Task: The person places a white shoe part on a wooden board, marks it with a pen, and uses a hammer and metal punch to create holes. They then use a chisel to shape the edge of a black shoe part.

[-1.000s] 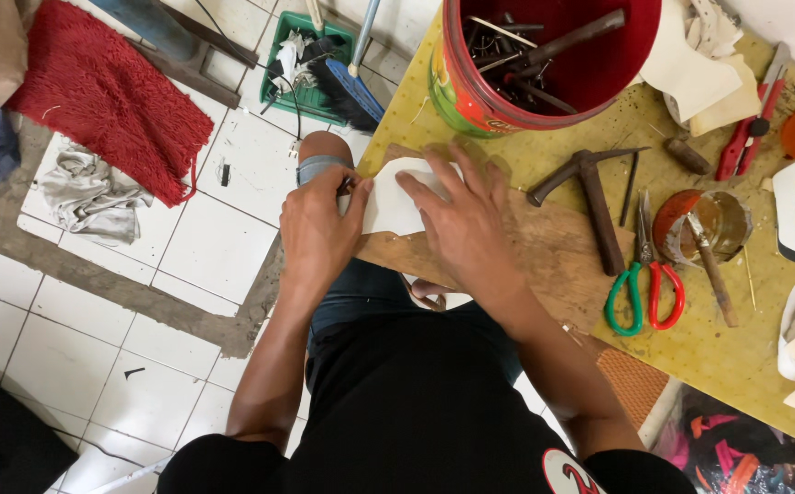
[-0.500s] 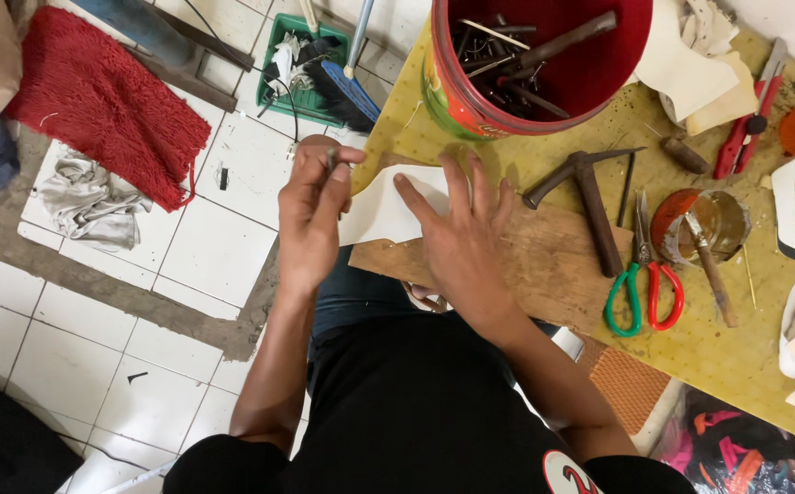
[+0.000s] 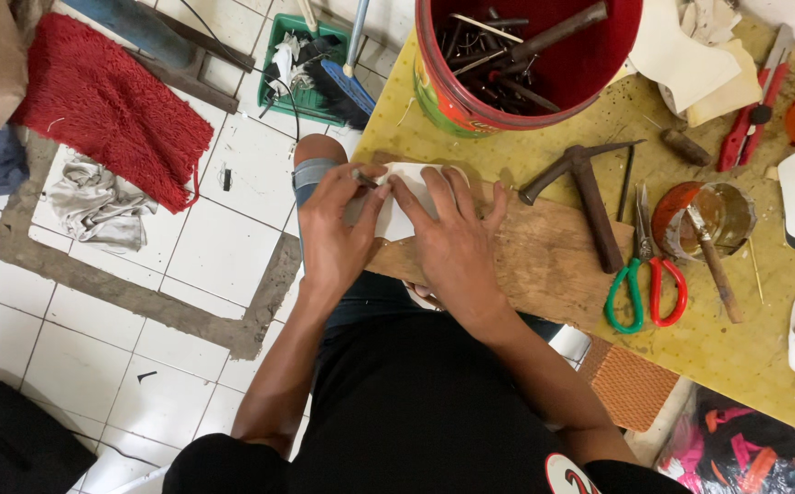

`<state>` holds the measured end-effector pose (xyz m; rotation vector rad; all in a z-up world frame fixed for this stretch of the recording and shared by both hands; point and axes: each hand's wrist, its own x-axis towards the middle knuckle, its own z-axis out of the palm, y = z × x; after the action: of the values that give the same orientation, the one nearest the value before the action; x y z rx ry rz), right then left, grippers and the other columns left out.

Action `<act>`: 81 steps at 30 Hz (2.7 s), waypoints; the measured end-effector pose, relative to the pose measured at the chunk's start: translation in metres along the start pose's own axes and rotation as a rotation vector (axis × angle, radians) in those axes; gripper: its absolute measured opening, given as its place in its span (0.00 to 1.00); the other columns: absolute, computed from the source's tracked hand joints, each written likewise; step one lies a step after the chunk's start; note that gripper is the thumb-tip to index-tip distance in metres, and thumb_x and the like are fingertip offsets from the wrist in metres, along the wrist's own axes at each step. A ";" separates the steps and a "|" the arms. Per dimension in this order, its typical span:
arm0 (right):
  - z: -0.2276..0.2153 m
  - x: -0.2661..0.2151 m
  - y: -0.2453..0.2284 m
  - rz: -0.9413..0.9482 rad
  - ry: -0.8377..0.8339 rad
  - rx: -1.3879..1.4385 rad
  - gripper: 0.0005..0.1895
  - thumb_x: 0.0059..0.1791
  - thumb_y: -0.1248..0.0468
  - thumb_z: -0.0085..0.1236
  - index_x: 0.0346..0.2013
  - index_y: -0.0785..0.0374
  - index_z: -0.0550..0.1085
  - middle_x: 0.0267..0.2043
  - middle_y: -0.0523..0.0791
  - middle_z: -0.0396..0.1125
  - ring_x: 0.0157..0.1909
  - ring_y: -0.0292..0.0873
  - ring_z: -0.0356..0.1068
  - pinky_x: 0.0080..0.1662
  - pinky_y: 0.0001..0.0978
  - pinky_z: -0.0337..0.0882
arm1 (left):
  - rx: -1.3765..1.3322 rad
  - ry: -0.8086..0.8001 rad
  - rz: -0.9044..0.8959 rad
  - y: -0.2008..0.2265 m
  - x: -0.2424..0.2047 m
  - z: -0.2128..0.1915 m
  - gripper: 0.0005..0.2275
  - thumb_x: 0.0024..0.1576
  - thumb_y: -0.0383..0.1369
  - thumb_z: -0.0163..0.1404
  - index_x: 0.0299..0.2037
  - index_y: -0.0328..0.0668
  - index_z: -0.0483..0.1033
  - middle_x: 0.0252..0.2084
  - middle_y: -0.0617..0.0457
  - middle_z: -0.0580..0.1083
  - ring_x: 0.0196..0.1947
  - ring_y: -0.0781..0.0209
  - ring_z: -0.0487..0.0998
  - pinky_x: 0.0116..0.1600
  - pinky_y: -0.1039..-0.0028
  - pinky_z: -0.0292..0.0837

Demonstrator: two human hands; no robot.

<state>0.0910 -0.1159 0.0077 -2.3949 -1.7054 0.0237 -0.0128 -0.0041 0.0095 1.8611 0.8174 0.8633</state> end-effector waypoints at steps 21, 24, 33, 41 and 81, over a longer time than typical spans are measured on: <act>0.005 -0.005 0.004 0.010 0.045 0.060 0.28 0.50 0.69 0.51 0.63 0.41 0.65 0.63 0.47 0.59 0.65 0.53 0.55 0.55 0.72 0.40 | -0.138 -0.069 -0.074 -0.019 0.020 0.005 0.02 0.58 0.21 0.52 0.38 0.31 0.74 0.34 0.43 0.78 0.36 0.51 0.82 0.40 0.70 0.79; 0.002 -0.004 0.003 0.018 0.037 0.077 0.27 0.50 0.69 0.51 0.63 0.41 0.66 0.63 0.47 0.59 0.65 0.53 0.55 0.55 0.72 0.40 | -0.133 -0.068 -0.082 -0.021 0.016 0.006 0.02 0.58 0.21 0.52 0.39 0.32 0.75 0.35 0.44 0.78 0.37 0.51 0.82 0.40 0.72 0.79; 0.008 -0.004 0.006 0.002 0.057 0.061 0.27 0.51 0.68 0.51 0.63 0.40 0.66 0.63 0.46 0.59 0.65 0.52 0.55 0.56 0.71 0.39 | -0.065 -0.039 0.027 -0.028 0.011 0.011 0.01 0.57 0.21 0.53 0.36 0.29 0.76 0.34 0.42 0.78 0.36 0.44 0.82 0.36 0.68 0.79; 0.006 -0.004 0.006 0.000 0.053 0.064 0.27 0.51 0.67 0.52 0.63 0.40 0.65 0.63 0.46 0.58 0.65 0.53 0.55 0.55 0.70 0.40 | -0.033 -0.034 0.044 -0.023 0.013 0.012 0.02 0.57 0.21 0.54 0.37 0.30 0.76 0.34 0.43 0.78 0.36 0.44 0.81 0.36 0.68 0.79; 0.004 -0.007 0.009 -0.001 0.024 0.085 0.27 0.51 0.67 0.52 0.64 0.41 0.64 0.64 0.47 0.57 0.66 0.53 0.53 0.54 0.73 0.41 | 0.157 -0.053 0.110 -0.020 0.007 0.015 0.02 0.58 0.24 0.53 0.39 0.37 0.76 0.33 0.47 0.78 0.36 0.47 0.81 0.37 0.67 0.79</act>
<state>0.0962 -0.1242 0.0012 -2.3239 -1.6603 0.0654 -0.0004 0.0025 -0.0127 2.0738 0.7749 0.8342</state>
